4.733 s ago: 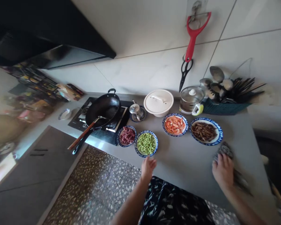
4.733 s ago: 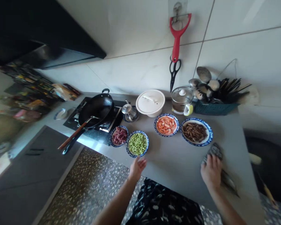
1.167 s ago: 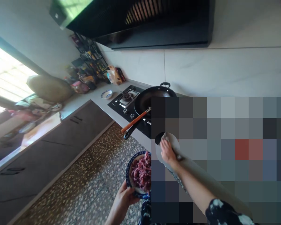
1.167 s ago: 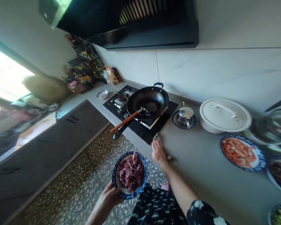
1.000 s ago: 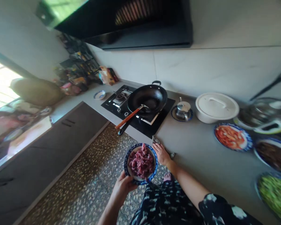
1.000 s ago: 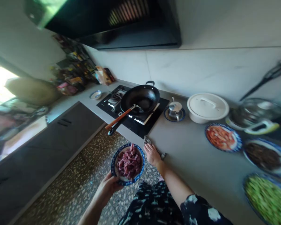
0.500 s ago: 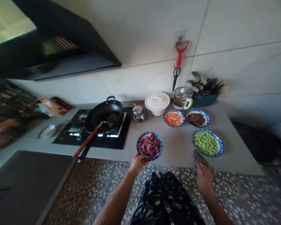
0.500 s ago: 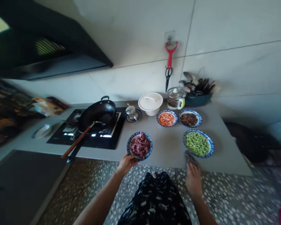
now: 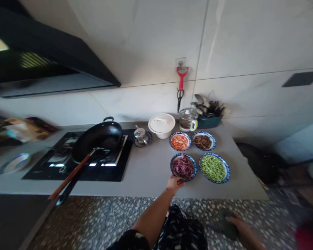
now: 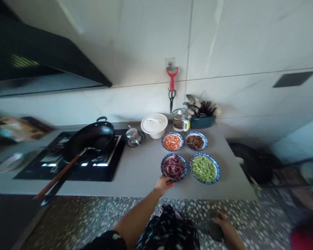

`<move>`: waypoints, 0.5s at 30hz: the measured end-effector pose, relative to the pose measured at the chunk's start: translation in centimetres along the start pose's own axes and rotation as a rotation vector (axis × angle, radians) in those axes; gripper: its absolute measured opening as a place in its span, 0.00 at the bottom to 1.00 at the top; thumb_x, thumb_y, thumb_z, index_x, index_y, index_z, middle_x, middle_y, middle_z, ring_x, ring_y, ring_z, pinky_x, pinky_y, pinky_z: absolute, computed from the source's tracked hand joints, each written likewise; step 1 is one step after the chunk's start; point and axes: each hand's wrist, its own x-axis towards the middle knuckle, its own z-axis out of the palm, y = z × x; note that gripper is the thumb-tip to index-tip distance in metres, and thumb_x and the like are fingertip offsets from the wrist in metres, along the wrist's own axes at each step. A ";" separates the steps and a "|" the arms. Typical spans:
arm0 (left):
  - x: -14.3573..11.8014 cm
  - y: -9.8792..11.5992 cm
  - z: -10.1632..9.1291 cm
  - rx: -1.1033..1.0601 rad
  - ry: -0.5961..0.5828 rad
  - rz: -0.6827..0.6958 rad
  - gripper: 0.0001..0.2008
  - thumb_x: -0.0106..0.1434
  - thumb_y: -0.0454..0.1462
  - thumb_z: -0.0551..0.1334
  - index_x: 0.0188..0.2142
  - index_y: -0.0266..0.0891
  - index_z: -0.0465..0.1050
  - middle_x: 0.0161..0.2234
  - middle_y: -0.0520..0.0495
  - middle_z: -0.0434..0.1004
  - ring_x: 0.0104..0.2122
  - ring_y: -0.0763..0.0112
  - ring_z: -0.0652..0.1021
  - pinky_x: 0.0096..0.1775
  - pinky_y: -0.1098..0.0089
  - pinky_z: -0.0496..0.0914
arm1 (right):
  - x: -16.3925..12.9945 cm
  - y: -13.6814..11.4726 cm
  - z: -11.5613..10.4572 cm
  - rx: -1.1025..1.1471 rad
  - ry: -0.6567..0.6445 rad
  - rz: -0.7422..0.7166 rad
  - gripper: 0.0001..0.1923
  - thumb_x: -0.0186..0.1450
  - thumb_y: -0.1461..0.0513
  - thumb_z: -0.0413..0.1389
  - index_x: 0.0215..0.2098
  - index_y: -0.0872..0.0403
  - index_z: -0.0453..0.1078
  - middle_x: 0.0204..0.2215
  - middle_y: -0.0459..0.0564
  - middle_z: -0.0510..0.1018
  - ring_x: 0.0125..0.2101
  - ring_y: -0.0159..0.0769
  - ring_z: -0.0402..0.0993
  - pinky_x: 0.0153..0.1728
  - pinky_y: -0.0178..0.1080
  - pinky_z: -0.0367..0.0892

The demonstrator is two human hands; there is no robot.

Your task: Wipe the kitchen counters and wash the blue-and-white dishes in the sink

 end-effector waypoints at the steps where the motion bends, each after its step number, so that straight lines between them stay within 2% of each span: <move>1: 0.2 0.0 0.2 -0.002 -0.026 -0.014 0.33 0.47 0.33 0.65 0.52 0.42 0.55 0.30 0.48 0.75 0.25 0.69 0.77 0.30 0.69 0.71 | -0.3 -0.6 1.6 -0.015 -0.091 0.009 0.19 0.43 0.52 0.56 0.30 0.52 0.73 0.33 0.54 0.78 0.37 0.49 0.74 0.37 0.45 0.69; 4: -0.1 1.2 -0.7 0.053 -0.079 -0.074 0.35 0.48 0.33 0.65 0.54 0.42 0.54 0.33 0.47 0.75 0.25 0.68 0.76 0.30 0.68 0.70 | -0.6 -2.7 8.2 -0.130 -0.365 -0.128 0.22 0.43 0.55 0.56 0.37 0.52 0.73 0.39 0.51 0.77 0.43 0.48 0.71 0.45 0.45 0.66; 6: -1.4 2.8 -2.9 0.090 -0.034 -0.089 0.36 0.48 0.32 0.65 0.56 0.41 0.53 0.34 0.46 0.75 0.27 0.67 0.77 0.30 0.69 0.69 | -0.8 -3.6 13.7 -0.218 -0.440 -0.296 0.25 0.47 0.55 0.55 0.43 0.54 0.70 0.42 0.52 0.75 0.45 0.47 0.69 0.47 0.45 0.64; 8: -3.5 4.8 -6.0 0.073 0.067 -0.055 0.34 0.48 0.32 0.65 0.54 0.38 0.55 0.35 0.44 0.75 0.29 0.67 0.77 0.31 0.69 0.69 | -0.8 -3.8 19.5 -0.276 -0.347 -0.512 0.26 0.53 0.54 0.51 0.49 0.55 0.66 0.46 0.54 0.72 0.48 0.47 0.67 0.49 0.47 0.63; 11: -6.8 7.8 -11.4 0.008 0.253 0.047 0.22 0.50 0.38 0.65 0.44 0.34 0.65 0.32 0.43 0.75 0.27 0.70 0.76 0.30 0.72 0.68 | -0.1 -3.3 27.4 -0.371 -0.154 -0.912 0.26 0.60 0.58 0.45 0.55 0.57 0.58 0.54 0.59 0.63 0.54 0.48 0.59 0.52 0.51 0.59; 13: -8.3 9.4 -14.6 -0.020 0.353 0.100 0.15 0.52 0.40 0.64 0.36 0.34 0.67 0.28 0.45 0.74 0.24 0.73 0.75 0.28 0.74 0.66 | 1.0 -3.5 31.9 -0.447 -0.125 -1.126 0.25 0.61 0.63 0.42 0.57 0.58 0.55 0.55 0.61 0.59 0.56 0.48 0.54 0.53 0.52 0.57; 15: -9.2 10.7 -17.3 -0.047 0.373 0.123 0.12 0.52 0.40 0.64 0.32 0.34 0.67 0.26 0.47 0.73 0.22 0.76 0.74 0.26 0.76 0.65 | 2.5 -4.9 35.6 -0.499 -0.137 -1.241 0.24 0.62 0.65 0.40 0.57 0.59 0.54 0.56 0.61 0.58 0.56 0.46 0.53 0.52 0.52 0.58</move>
